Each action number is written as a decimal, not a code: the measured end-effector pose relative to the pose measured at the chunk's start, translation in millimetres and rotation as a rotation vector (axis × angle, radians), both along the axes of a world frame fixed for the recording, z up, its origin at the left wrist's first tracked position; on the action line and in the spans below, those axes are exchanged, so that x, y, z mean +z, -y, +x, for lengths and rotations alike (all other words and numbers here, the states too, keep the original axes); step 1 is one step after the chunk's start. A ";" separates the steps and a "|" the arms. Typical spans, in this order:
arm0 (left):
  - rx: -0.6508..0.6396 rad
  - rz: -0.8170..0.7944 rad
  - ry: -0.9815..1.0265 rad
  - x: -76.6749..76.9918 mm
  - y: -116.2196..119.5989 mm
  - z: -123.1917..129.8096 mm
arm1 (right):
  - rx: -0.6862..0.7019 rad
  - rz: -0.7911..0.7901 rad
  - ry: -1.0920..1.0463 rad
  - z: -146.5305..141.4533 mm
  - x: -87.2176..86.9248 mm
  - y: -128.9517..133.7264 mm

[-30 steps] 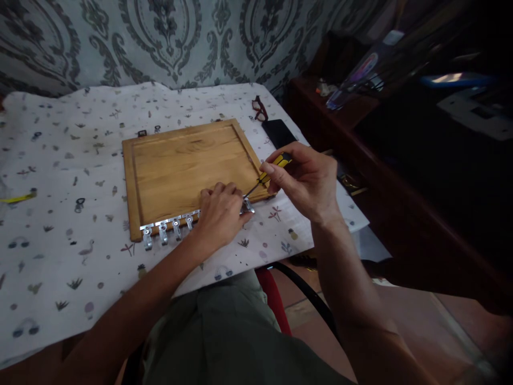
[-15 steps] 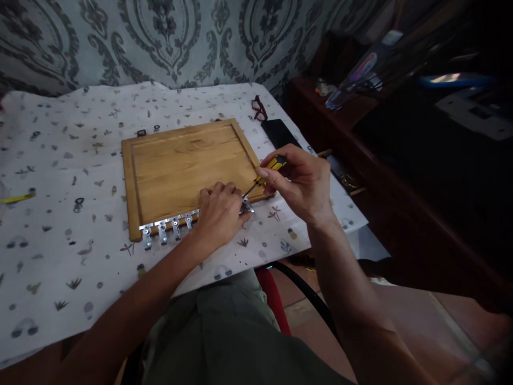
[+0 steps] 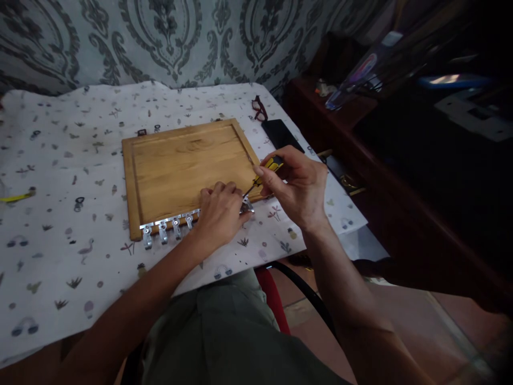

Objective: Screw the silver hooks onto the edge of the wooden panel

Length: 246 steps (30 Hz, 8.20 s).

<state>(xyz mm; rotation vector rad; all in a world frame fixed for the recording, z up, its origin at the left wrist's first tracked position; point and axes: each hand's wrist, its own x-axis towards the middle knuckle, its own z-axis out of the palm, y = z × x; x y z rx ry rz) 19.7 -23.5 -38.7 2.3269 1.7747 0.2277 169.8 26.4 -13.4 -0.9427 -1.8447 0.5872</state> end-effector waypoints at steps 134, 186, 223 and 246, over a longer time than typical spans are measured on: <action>0.016 -0.035 -0.010 4.1 -0.2 1.3 | 0.171 -0.012 -0.048 14.3 2.3 -9.0; 0.044 -0.028 0.011 4.3 -0.8 3.4 | -0.066 0.078 -0.232 21.6 -24.6 0.2; 0.025 0.000 -0.012 2.0 0.7 2.9 | -0.031 0.073 -0.001 14.4 -5.4 3.4; 0.011 -0.012 -0.011 3.4 1.2 0.6 | -0.270 0.175 -0.331 23.9 1.8 16.8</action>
